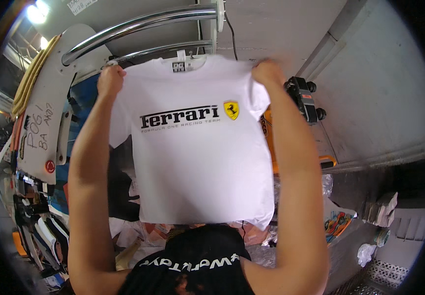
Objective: The person aligns a black shirt on a heat press, checks a computer screen, operates a digital printing machine, peels a transfer film from a logo on a white shirt, and places the white shirt onto the heat press.
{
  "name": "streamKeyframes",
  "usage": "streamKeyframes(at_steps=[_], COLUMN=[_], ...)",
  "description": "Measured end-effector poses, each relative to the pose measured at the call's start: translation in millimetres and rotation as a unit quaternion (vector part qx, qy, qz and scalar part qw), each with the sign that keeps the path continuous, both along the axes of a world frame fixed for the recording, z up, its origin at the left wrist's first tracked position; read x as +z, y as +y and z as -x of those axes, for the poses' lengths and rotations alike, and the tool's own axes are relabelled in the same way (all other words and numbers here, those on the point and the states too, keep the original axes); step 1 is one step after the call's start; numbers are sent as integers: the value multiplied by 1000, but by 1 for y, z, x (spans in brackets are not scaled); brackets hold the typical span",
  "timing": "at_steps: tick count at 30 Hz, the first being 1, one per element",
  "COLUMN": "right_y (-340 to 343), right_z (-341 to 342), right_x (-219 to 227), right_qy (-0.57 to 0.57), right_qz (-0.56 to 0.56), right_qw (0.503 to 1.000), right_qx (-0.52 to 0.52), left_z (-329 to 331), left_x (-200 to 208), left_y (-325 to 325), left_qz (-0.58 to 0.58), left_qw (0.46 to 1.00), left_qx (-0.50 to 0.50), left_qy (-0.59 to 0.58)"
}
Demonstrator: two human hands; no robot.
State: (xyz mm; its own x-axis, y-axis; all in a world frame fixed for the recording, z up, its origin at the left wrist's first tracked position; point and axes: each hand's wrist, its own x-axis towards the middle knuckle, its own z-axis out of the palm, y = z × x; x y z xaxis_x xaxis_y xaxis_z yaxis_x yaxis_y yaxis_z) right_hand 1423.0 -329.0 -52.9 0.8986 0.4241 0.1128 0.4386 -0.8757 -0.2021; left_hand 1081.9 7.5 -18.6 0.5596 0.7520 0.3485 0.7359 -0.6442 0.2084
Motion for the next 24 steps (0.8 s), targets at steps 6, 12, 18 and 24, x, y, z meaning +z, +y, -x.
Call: streamKeyframes(at_steps=[6,12,18,24], right_y=[64,76,39,-87], right_z=[-26,45,92,179], right_x=[-109,-106,-92,-115], right_qy=[287,14,180,272], right_qz=[-292,-18,-34,-113], right_qw=[910,984,979,955], right_qx=[-70,179,86,29], left_z=[-43,-61,-7,105], left_x=[-122,-156,-155,-135], left_y=[52,-13,-44,-180], left_qz=[154,12,138,276], left_qw=[972,975,989,960], left_qx=[132,-205,-9,43], left_qy=[-118,-80,61,-1])
